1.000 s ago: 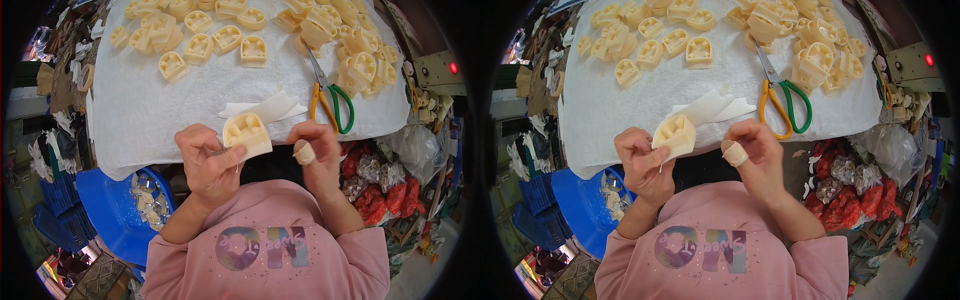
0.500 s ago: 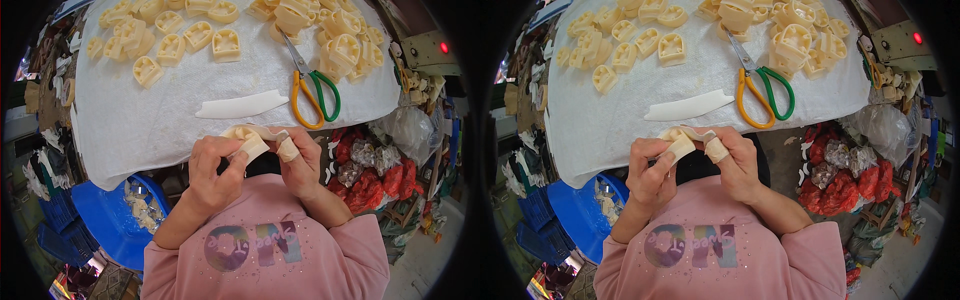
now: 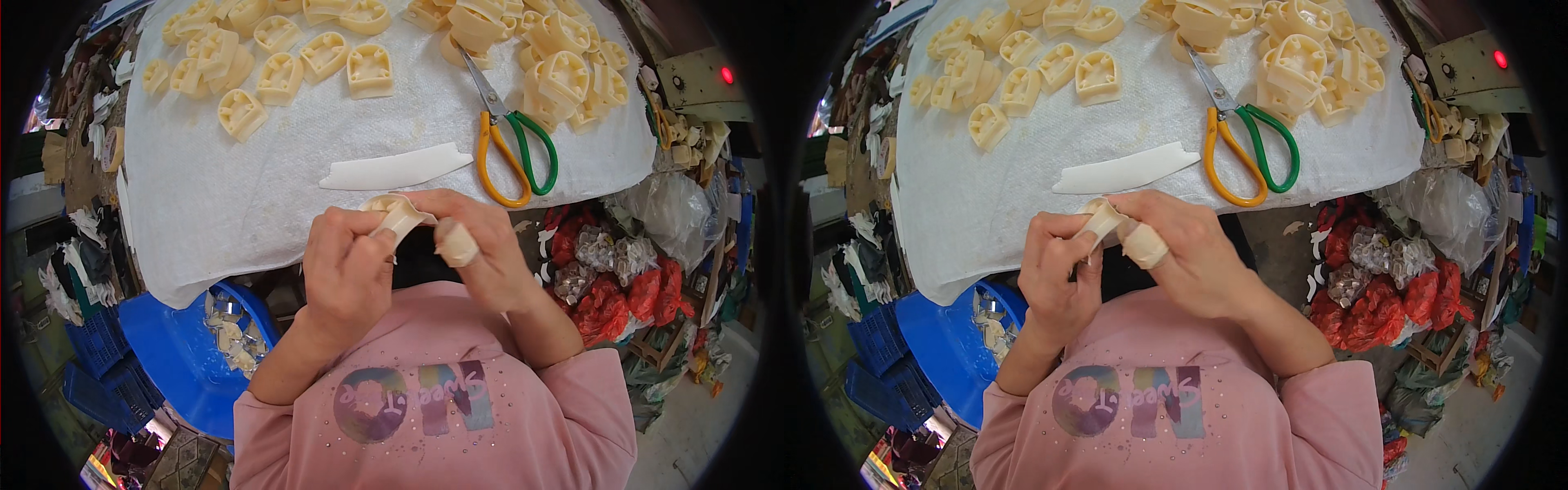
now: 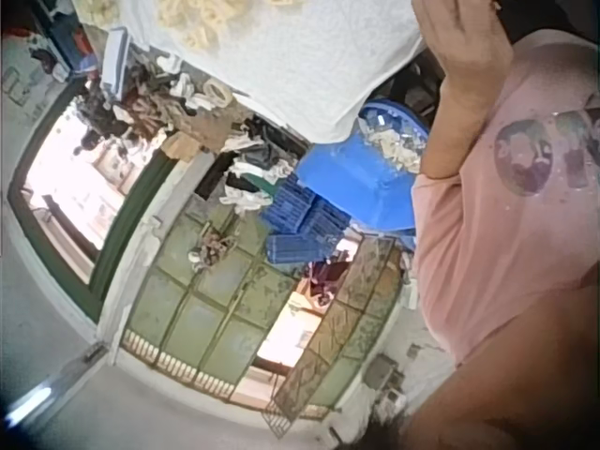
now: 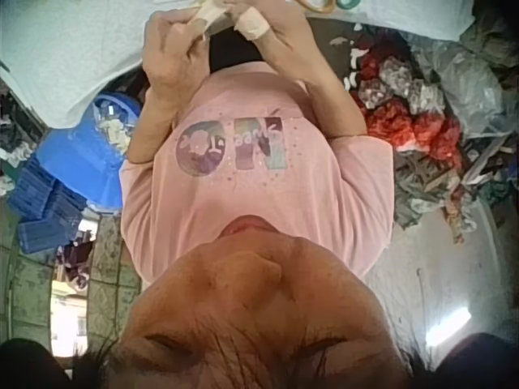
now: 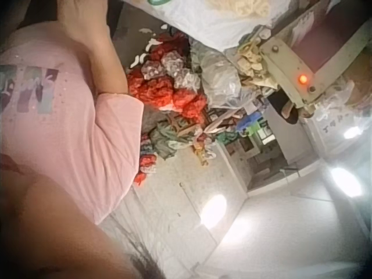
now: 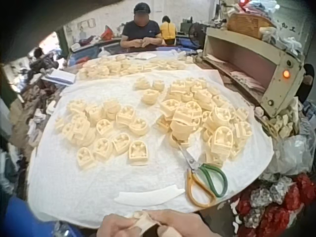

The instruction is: Trimming excess plastic flash from molded shoe components using scissors at a workshop bench.

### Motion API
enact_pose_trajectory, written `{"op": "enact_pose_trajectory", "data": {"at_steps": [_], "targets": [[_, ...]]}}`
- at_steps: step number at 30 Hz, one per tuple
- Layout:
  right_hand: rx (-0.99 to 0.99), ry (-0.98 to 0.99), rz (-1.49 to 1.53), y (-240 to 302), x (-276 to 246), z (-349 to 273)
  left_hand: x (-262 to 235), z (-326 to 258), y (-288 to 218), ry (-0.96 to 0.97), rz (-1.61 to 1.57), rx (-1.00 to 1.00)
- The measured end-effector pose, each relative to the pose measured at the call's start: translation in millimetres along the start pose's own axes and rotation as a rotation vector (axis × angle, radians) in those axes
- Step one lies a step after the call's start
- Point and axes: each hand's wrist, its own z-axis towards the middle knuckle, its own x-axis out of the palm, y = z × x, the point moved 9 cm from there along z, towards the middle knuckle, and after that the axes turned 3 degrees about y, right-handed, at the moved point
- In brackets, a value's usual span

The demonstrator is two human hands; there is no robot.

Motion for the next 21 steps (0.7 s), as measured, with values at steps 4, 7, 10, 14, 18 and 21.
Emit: {"op": "enact_pose_trajectory", "data": {"at_steps": [4,7,10,14,18,21], "targets": [[0.294,0.069,0.438,-37,-2,5,4,-7,23,-0.011,-0.346,-0.199],[0.461,0.128,0.553,-47,-2,3,5,-9,18,-0.017,-0.509,-0.204],[0.489,0.263,0.79,-47,8,7,10,-4,14,0.025,-0.514,-0.119],[0.495,0.262,0.672,-43,4,10,10,2,6,0.058,-0.386,-0.003],[0.45,0.303,0.554,-46,5,13,7,3,3,0.051,-0.328,0.001],[0.387,0.27,0.483,-43,3,15,9,-2,11,0.059,-0.331,-0.082]]}}
